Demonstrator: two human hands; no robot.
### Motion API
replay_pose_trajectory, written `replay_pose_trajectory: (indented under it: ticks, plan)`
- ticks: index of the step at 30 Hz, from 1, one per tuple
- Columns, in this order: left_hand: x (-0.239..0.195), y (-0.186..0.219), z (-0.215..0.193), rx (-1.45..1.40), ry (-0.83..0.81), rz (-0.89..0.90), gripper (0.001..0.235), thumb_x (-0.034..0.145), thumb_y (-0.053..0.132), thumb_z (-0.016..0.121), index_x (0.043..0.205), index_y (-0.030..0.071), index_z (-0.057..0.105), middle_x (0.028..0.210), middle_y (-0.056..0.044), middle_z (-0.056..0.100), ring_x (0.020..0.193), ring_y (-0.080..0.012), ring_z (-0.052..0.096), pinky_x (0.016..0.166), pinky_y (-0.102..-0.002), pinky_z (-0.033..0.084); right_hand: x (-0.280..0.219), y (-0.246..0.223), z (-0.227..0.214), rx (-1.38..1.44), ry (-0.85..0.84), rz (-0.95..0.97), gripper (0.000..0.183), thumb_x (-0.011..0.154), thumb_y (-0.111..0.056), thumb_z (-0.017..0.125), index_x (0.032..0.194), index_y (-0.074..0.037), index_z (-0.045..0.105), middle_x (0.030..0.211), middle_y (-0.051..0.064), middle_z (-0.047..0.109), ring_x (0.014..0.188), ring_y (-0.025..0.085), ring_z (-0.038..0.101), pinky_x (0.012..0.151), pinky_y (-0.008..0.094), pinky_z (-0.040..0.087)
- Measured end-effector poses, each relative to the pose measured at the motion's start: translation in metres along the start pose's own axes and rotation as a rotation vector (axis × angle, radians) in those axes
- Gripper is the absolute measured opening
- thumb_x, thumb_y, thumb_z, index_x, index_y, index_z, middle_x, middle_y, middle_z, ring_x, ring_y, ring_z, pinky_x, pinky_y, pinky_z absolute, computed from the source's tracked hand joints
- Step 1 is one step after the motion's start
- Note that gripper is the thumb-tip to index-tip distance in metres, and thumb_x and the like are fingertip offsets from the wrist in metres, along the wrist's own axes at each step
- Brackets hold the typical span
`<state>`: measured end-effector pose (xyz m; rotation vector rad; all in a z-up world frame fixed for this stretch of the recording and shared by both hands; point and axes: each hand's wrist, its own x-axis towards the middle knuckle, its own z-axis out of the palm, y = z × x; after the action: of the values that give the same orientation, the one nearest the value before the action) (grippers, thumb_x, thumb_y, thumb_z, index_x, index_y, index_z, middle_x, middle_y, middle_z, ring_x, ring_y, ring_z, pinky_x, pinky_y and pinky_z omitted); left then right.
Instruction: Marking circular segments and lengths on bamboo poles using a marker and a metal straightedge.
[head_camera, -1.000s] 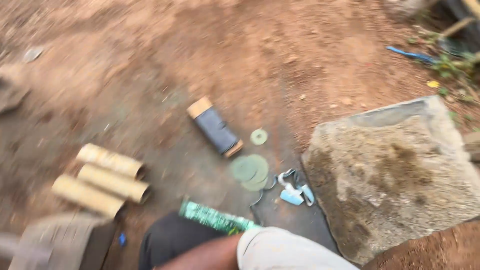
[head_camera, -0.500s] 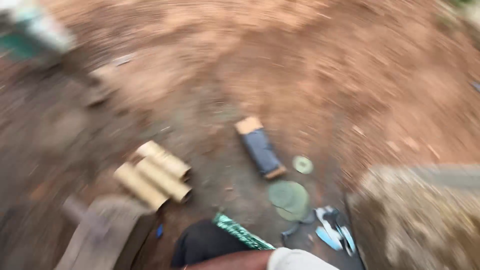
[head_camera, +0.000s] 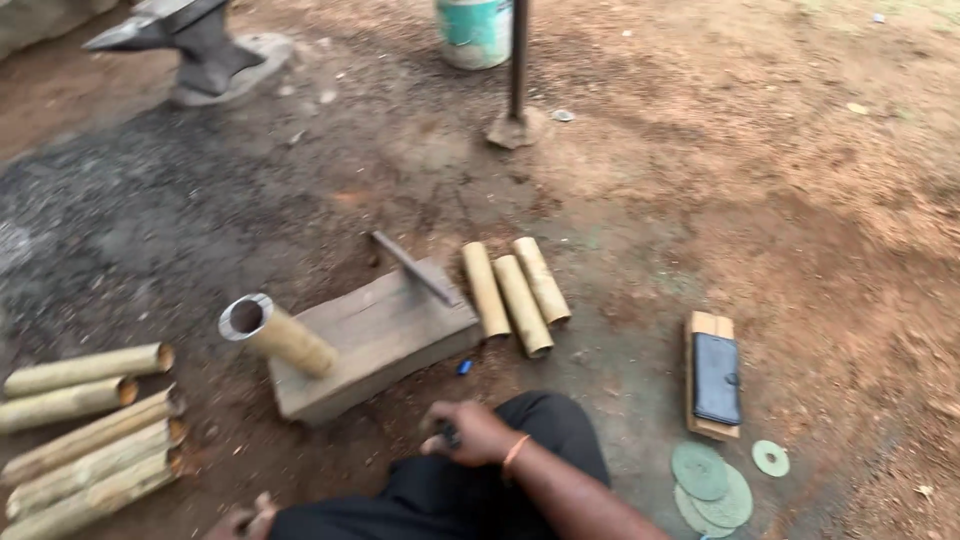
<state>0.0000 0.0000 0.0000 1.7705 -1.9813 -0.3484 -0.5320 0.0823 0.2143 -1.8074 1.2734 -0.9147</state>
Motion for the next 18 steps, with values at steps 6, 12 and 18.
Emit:
replay_pose_trajectory:
  ticks: [6,12,18]
  plan:
    - [-0.028,0.225,-0.127,0.495,-0.176,0.064,0.051,0.080,0.052,0.074,0.116,0.017,0.069,0.116,-0.009,0.069,0.114,-0.0278,0.064,0.099,-0.053,0.047,0.012,0.002,0.007,-0.057,0.063,0.121,0.030,0.087,-0.032,0.080,0.106,-0.011,0.069,0.096,0.011,0.077,0.094,0.029,0.077,0.080,0.040,0.059]
    - [-0.029,0.290,-0.177,0.170,-0.583,0.421,0.068,0.075,0.047,0.082,0.130,0.012,0.063,0.138,-0.010,0.060,0.133,-0.0269,0.049,0.115,-0.053,0.027,0.019,-0.017,0.012,-0.336,-0.077,0.290,0.032,0.088,-0.031,0.081,0.107,-0.009,0.068,0.093,0.014,0.076,0.090,0.031,0.073,0.079,0.042,0.056]
    - [0.016,0.332,-0.202,-0.315,-0.614,0.145,0.064,0.079,0.040,0.079,0.138,0.019,0.064,0.136,-0.004,0.066,0.131,-0.0213,0.059,0.119,-0.045,0.030,0.042,0.054,-0.130,0.260,0.529,0.043,0.045,0.098,-0.025,0.059,0.140,-0.008,0.058,0.137,0.010,0.065,0.110,0.023,0.064,0.090,0.032,0.052]
